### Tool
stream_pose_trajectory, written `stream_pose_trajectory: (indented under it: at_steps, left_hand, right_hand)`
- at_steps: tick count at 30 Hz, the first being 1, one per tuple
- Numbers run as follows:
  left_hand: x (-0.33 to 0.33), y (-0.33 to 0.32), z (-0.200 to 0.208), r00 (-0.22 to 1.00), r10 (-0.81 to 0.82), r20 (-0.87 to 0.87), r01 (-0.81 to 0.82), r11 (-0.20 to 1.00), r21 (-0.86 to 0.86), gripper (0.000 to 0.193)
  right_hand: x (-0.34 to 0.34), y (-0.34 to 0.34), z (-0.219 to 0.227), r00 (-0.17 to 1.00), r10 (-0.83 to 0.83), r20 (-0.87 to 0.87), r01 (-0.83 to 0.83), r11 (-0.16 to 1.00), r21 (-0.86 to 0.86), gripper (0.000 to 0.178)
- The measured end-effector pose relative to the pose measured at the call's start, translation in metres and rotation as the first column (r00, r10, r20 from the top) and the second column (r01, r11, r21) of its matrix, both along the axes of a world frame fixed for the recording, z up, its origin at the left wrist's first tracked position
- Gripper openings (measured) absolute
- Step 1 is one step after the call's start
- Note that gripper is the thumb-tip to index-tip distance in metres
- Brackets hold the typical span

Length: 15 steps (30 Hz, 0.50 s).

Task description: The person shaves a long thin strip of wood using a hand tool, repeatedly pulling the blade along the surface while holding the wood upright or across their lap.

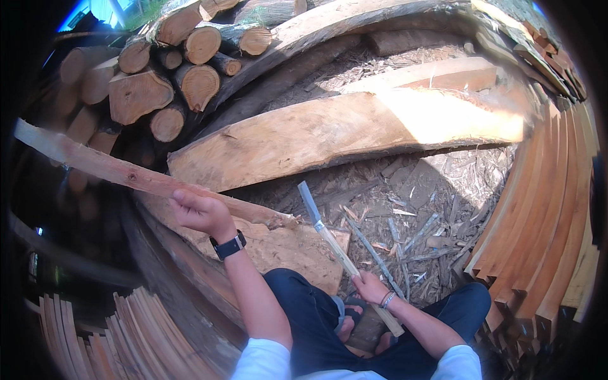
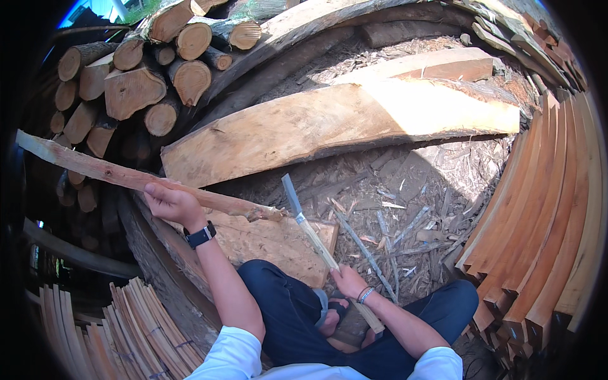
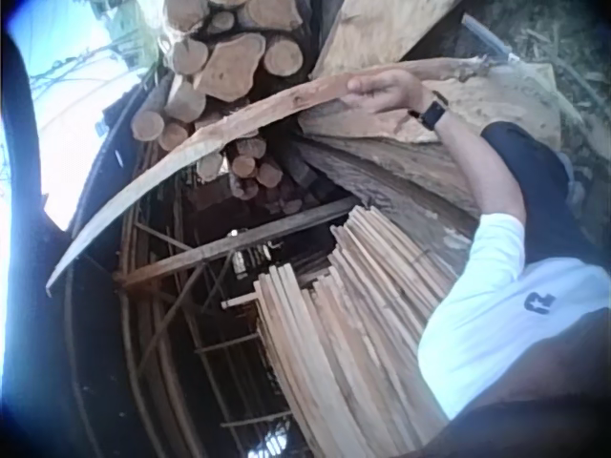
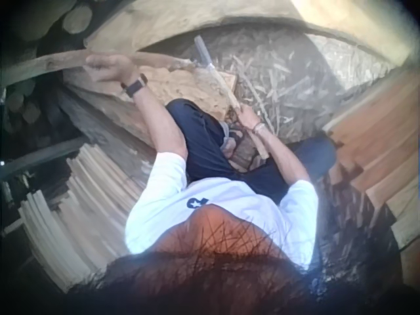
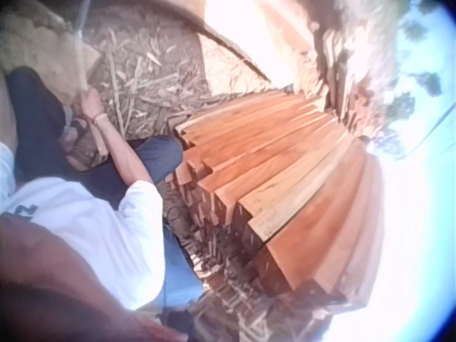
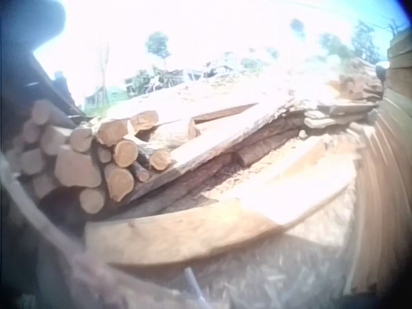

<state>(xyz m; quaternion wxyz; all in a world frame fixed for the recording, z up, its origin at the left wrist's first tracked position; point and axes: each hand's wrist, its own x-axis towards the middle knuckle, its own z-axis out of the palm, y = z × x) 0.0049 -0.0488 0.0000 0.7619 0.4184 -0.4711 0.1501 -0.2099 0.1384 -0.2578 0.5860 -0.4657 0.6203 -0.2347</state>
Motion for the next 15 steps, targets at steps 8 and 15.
stream_pose_trajectory:
  at_steps: [8, 15]
  left_hand:
    - [0.002, 0.0, -0.004, 1.0, -0.003, 0.023, 0.003, 1.0, -0.012, 0.044]
    - [0.024, -0.006, -0.004, 0.998, 0.026, 0.057, -0.024, 0.999, -0.025, 0.045]
  right_hand:
    - [0.008, 0.023, -0.027, 0.823, 0.185, -0.538, -0.336, 0.921, -0.198, 0.026]
    - [0.03, 0.008, 0.037, 0.86, 0.082, -0.504, -0.26, 0.92, -0.294, 0.022]
